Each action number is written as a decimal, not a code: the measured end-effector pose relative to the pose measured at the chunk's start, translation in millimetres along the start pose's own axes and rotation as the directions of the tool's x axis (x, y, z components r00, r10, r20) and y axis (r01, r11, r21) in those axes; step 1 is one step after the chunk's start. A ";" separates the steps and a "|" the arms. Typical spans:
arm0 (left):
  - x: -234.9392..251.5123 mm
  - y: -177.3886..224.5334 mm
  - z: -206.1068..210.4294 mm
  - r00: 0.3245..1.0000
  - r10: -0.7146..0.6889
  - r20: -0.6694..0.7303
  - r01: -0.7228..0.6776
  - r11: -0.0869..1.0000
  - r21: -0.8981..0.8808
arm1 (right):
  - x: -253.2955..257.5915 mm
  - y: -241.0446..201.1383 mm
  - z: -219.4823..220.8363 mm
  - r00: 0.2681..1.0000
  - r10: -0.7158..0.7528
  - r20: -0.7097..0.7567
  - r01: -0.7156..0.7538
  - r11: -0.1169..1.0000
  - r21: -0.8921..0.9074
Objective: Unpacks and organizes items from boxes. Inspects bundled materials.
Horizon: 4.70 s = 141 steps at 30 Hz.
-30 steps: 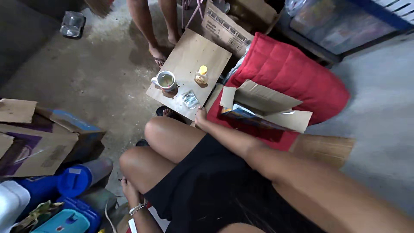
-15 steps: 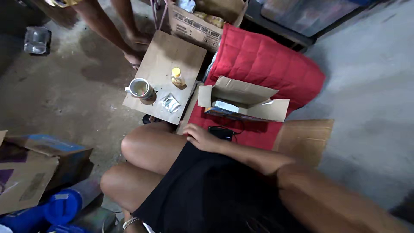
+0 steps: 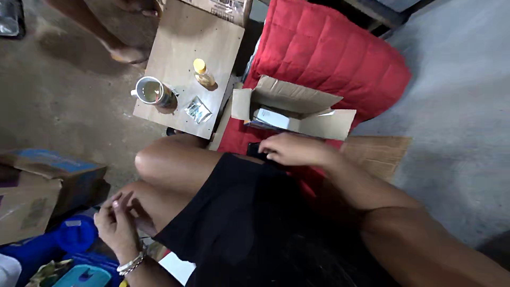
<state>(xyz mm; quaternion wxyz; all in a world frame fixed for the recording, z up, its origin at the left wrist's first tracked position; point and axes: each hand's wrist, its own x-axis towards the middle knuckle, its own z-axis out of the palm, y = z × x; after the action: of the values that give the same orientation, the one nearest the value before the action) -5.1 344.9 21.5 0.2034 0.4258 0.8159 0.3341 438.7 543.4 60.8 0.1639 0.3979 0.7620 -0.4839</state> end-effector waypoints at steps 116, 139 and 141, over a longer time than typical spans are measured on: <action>-43.4 29.2 -97.0 0.933 -0.360 0.027 0.289 0.791 0.540 | 122.6 68.2 105.9 0.945 0.322 -0.062 -0.316 0.844 -0.433; -177.8 40.6 -59.4 0.983 -0.044 -0.178 0.153 0.724 0.672 | 127.7 62.4 116.8 0.943 0.313 -0.113 -0.323 0.785 -0.528; -185.4 42.3 -58.1 0.989 0.012 -0.146 0.087 0.754 0.651 | 129.5 61.8 117.5 0.941 0.323 -0.100 -0.321 0.764 -0.560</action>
<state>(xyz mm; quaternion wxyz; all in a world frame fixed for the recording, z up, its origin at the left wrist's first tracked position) 85.6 186.8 100.9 -0.0102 0.4289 0.9018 0.0523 388.5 512.7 -115.1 0.3563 0.4550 0.7912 -0.2000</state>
